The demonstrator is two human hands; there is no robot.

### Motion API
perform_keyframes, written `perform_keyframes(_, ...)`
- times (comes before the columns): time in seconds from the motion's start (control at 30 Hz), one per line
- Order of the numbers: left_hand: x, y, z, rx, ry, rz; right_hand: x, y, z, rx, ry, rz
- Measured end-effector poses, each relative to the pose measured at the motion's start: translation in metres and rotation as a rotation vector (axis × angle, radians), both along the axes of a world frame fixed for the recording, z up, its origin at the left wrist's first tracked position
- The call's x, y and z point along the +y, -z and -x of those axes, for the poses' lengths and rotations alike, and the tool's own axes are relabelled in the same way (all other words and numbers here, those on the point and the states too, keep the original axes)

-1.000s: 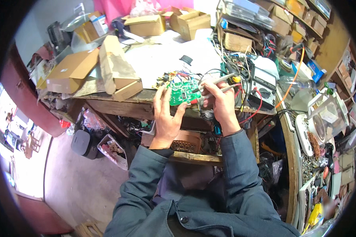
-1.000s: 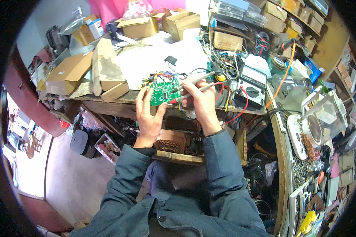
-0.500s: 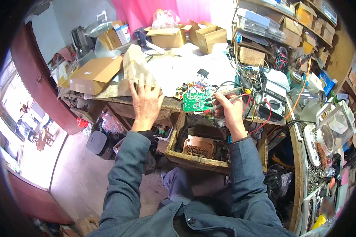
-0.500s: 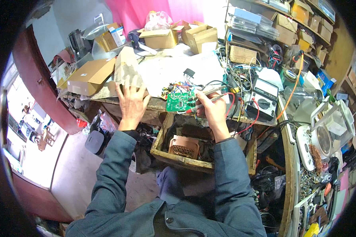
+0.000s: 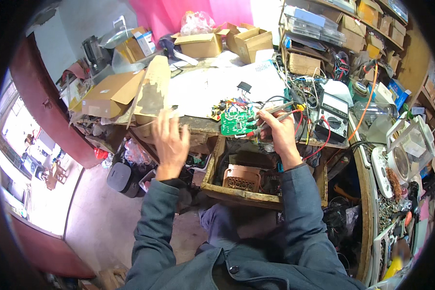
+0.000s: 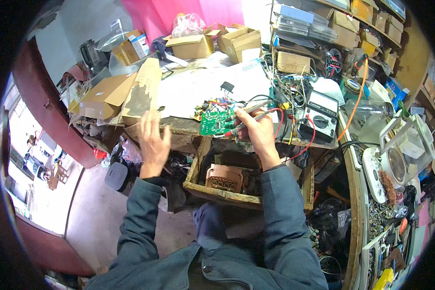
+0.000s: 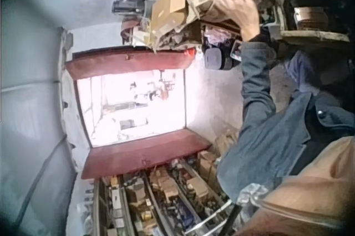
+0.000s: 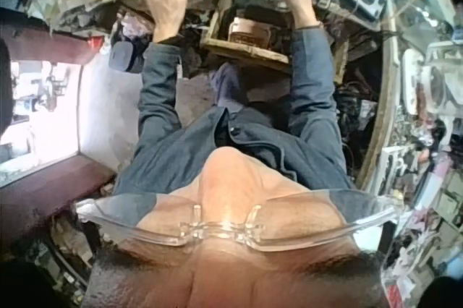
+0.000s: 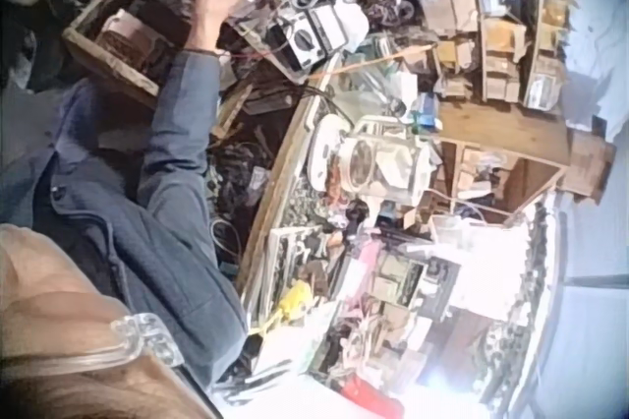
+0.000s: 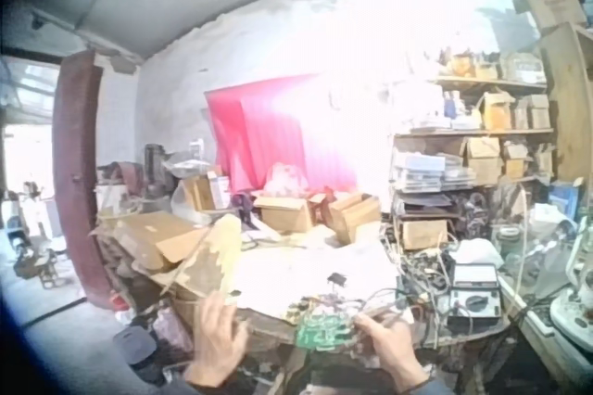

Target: The person holds a green circuit board and uses multimeter probes to test various points on the board. They repeatedly touch different components and traces with the probes while holding the board steady.

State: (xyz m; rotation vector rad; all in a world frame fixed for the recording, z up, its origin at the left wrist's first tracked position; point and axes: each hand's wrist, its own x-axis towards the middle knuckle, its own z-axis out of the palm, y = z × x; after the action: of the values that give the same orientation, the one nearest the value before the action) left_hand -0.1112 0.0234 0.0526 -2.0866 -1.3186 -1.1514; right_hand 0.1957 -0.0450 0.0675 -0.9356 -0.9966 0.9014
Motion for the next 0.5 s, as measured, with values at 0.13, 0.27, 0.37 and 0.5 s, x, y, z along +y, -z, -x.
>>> perform_keyframes(0.13, -0.029, 0.002, -0.067, -0.595, 0.434, 0.492, -0.001, -0.001, -0.002, 0.013, -0.038, 0.014)
perform_keyframes(0.27, -0.018, 0.021, -0.094, -0.736, 0.477, 0.639, -0.001, -0.002, -0.001, 0.019, -0.06, 0.021)
perform_keyframes(0.37, -0.02, 0.012, -0.098, -1.052, 0.695, 0.964, -0.002, -0.003, -0.003, 0.028, -0.06, 0.027)
perform_keyframes(0.5, -0.021, 0.017, -0.089, -1.348, 0.908, 1.094, -0.002, -0.007, -0.009, 0.134, -0.142, 0.04)
